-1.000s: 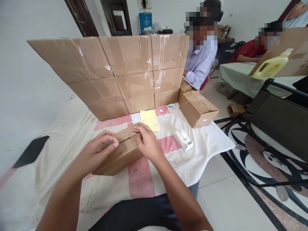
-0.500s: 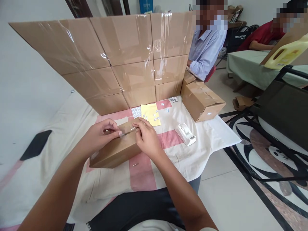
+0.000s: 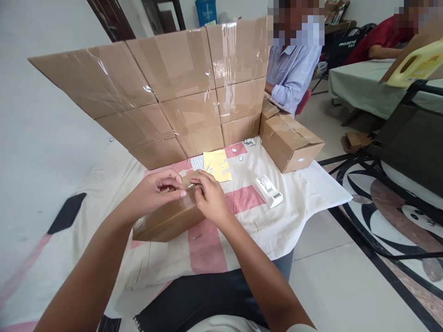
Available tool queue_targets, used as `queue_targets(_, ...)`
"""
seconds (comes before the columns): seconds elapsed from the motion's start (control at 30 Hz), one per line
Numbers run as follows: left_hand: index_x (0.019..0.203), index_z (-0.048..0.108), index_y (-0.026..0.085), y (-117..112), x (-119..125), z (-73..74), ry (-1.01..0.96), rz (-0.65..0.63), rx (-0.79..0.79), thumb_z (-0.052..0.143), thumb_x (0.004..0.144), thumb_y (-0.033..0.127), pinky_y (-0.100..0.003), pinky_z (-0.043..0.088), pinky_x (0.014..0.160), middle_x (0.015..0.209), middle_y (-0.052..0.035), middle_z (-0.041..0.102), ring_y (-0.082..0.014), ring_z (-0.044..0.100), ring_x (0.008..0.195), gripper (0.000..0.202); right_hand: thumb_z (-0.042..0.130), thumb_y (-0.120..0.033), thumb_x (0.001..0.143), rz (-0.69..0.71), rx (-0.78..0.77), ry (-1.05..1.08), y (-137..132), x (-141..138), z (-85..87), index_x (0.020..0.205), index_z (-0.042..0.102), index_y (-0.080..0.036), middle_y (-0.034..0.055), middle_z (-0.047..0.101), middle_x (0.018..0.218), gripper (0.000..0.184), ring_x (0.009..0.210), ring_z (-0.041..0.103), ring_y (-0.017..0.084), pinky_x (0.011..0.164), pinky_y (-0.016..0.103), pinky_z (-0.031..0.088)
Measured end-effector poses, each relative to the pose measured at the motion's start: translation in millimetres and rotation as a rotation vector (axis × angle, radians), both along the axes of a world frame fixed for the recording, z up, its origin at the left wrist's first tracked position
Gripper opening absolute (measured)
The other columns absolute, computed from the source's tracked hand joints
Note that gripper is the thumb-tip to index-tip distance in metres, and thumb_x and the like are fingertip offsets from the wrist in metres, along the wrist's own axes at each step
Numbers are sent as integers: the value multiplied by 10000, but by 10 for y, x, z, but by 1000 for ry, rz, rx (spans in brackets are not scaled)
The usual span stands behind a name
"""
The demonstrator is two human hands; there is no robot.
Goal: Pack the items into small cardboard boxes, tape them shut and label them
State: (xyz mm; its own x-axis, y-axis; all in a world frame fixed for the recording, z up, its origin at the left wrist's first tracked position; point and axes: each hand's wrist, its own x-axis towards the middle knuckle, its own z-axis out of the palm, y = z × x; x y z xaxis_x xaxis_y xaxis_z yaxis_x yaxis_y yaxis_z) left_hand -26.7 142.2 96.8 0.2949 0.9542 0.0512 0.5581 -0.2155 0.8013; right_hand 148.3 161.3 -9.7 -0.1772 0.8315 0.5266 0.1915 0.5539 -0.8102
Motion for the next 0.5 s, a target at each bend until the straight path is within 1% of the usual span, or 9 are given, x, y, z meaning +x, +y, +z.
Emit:
queue_targets(0.1, 852, 622, 219, 94, 40, -121, 14, 59, -15, 757, 801, 362, -293, 475, 728, 846, 12, 699, -181, 670, 835, 204, 472, -117, 936, 0, 4, 29, 9, -8, -10, 1166, 655, -230, 80, 728, 1205, 315, 1413, 538, 237, 1158, 463, 483)
queue_targets(0.23, 874, 613, 221, 187, 62, -250, -2, 72, -50, 761, 783, 370, -309, 477, 760, 852, 10, 709, -186, 667, 840, 229, 473, -98, 923, 9, 10, 63, 12, -17, -25, 1160, 655, -253, 64, 732, 1188, 337, 1431, 527, 237, 1149, 467, 491)
queue_targets(0.4, 908, 612, 237, 161, 67, -290, 96, 142, -26, 751, 787, 385, -315, 470, 746, 889, 14, 717, -193, 659, 835, 236, 475, -94, 910, 19, -11, 105, 0, -26, -29, 1155, 654, -257, 65, 737, 1176, 344, 1435, 525, 235, 1159, 473, 487)
queue_targets(0.43, 918, 615, 241, 148, 72, -286, 134, 156, -9, 738, 799, 393, -324, 471, 758, 914, 10, 720, -201, 658, 854, 228, 473, -93, 908, 20, -17, 115, -1, -28, -31, 1153, 655, -258, 64, 738, 1176, 346, 1437, 524, 232, 1159, 468, 490)
queue_targets(0.5, 924, 630, 244, 128, 82, -272, 244, 172, 69, 706, 824, 428, -361, 477, 823, 987, -12, 720, -237, 653, 955, 223, 469, -88, 904, 23, -30, 126, 0, -30, -40, 1154, 656, -261, 59, 738, 1187, 357, 1441, 521, 226, 1169, 464, 486)
